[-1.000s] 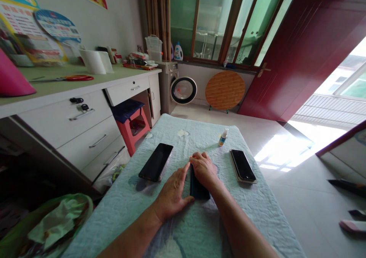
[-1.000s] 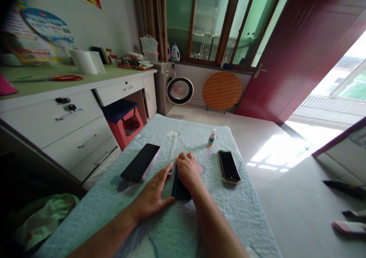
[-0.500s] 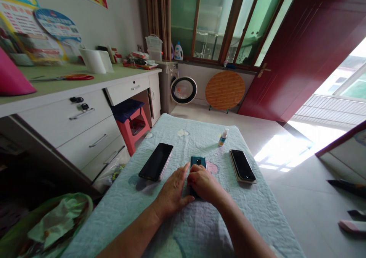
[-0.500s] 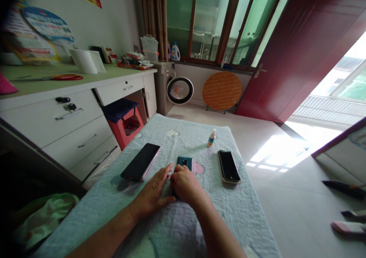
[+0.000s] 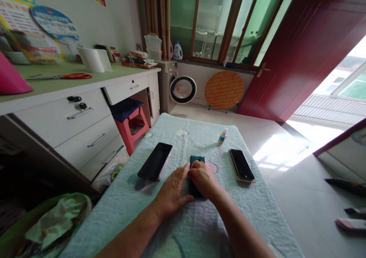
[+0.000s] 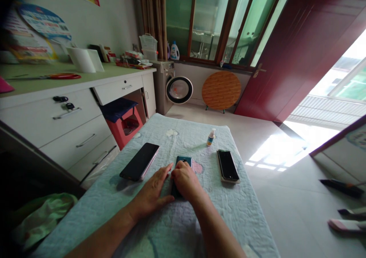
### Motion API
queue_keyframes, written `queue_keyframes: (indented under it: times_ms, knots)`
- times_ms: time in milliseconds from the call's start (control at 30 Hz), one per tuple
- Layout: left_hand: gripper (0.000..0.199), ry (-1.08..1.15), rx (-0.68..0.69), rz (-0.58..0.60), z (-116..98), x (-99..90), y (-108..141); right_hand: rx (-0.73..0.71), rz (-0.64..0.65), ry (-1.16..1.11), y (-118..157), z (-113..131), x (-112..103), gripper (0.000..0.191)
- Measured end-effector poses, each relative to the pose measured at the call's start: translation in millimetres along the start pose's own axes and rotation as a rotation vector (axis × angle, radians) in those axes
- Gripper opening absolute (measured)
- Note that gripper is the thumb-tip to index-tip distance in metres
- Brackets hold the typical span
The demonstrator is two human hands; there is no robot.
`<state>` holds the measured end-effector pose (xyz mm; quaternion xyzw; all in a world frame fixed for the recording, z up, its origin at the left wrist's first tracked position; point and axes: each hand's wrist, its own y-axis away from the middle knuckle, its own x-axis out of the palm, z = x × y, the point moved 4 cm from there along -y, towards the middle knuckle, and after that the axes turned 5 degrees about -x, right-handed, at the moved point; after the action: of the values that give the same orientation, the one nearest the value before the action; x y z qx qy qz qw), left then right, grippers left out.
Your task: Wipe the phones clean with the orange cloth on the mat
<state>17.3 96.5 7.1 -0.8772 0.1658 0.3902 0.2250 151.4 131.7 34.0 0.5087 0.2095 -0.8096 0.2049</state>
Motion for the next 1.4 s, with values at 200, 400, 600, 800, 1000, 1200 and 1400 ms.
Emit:
queue_keyframes:
  times_ms: [200,400,600,800,1000,1200,1400]
  knots:
    - [0.102,0.021,-0.009,0.000,3.4,2.5,0.3,-0.024,0.032,-0.051,-0.8,0.3,-1.0,0.024]
    - [0.098,0.021,-0.043,-0.004,5.3,4.9,-1.5,-0.186,0.297,-0.227,9.5,15.0,-4.6,0.015]
    - [0.098,0.005,-0.030,0.014,4.0,4.3,-0.8,-0.189,0.261,-0.083,5.7,17.1,-3.5,0.017]
    - [0.107,0.050,-0.044,-0.017,4.4,3.7,1.1,-0.033,0.106,0.038,-6.6,1.0,-1.3,0.024]
    - [0.092,0.077,-0.084,-0.030,2.4,2.5,0.9,0.040,0.018,0.098,-19.8,-11.3,-6.4,0.023]
    - [0.057,-0.031,-0.104,0.098,-14.2,-9.2,-6.8,0.029,0.010,0.107,-38.5,-26.4,-5.0,0.022]
    - [0.048,-0.060,-0.109,0.174,-17.1,-11.2,-8.1,0.040,-0.013,0.160,-56.8,-40.1,-0.4,0.022]
